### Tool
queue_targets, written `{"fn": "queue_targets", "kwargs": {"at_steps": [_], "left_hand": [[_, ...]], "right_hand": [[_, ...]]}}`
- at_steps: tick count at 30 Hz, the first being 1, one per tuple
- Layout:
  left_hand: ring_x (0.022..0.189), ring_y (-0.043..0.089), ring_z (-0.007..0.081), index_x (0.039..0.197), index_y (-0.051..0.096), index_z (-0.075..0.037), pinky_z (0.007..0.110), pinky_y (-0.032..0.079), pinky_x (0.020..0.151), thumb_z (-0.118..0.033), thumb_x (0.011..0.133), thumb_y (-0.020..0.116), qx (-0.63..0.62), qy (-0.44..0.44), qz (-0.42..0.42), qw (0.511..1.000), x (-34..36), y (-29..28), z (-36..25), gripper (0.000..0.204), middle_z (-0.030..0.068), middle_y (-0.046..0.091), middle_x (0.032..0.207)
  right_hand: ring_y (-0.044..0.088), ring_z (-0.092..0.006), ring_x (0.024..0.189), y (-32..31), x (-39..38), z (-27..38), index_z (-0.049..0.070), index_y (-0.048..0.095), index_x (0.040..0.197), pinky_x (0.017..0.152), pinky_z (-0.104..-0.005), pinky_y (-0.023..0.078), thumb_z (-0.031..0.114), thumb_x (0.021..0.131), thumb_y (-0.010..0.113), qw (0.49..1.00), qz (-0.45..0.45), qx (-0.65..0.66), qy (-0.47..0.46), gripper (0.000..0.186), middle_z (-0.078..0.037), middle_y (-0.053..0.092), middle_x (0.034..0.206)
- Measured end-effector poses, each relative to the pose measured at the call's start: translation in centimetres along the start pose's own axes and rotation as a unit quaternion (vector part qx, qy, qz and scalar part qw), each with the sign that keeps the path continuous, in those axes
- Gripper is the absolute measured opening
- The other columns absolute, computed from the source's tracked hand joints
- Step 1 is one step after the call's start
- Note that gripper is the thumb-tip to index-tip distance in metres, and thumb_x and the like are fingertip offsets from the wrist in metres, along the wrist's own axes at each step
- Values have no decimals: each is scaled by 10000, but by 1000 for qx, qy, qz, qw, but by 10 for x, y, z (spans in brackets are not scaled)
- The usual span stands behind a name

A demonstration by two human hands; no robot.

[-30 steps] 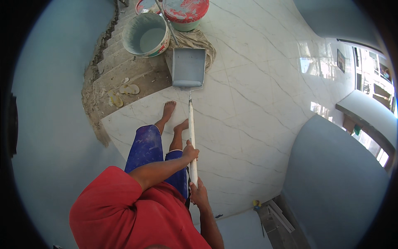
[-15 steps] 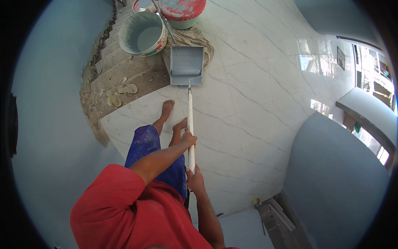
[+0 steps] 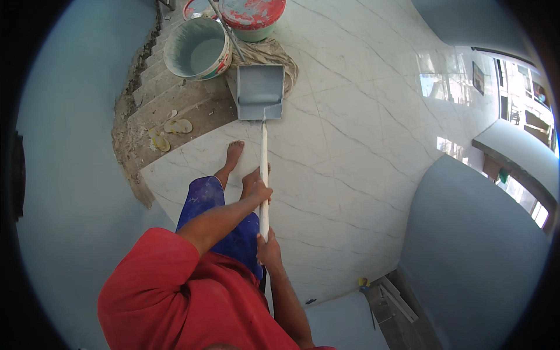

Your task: Painting a ceiling using a paint roller attached to an extension pole.

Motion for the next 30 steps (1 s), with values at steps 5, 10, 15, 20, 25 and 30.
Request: {"fn": "queue_targets", "kwargs": {"at_steps": [5,10,15,20,25,30], "left_hand": [[784,725,206,1357,463,46,294,598,578,-1,758,616,38,7,-21,999,-32,-11,-52,620,197,664,1113],[541,676,273,1372,179,141,372,577,472,-19,818,587,76,41,14,996,-7,-2,2,706,195,660,756],[791,729,210,1348,453,98,275,602,581,-26,727,638,0,43,-52,998,3,-12,-23,660,184,684,1100],[532,678,236,1271,485,104,331,582,459,-31,745,635,-36,37,-15,999,8,-20,-16,563,155,660,765],[560,681,276,1308,279,126,354,565,468,-9,799,600,-15,123,-12,992,15,-16,25,616,182,639,734],[909,715,212,1428,389,54,278,607,602,29,731,618,-17,58,-20,998,29,-11,-16,734,188,623,1273]], "right_hand": [[540,-147,452,-7,10,3,72,436,1386,370,-322,460,259,1000,540,1000,-16,13,-24,441,-49,547,644],[540,-142,452,10,-11,-12,68,432,1392,366,-319,461,262,1003,536,999,-6,34,33,447,-50,550,653],[542,-142,453,5,20,3,68,425,1396,368,-319,465,268,1002,539,1000,-10,14,-13,456,-51,550,656],[542,-142,453,4,18,6,72,419,1401,373,-319,468,274,1002,539,999,1,15,-29,463,-52,551,657],[543,-142,456,22,-10,-8,75,436,1384,379,-321,471,268,1002,538,999,6,26,20,440,-52,550,659],[521,-130,452,6,20,12,77,451,1381,379,-313,461,268,1004,538,1000,-5,26,-9,431,-43,541,670]]}}
Point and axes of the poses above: each hand's wrist, its own x-axis towards the middle knuckle, its own y-axis out of the palm, z = x × y, the point moved 5 cm from there along x, towards the middle knuckle
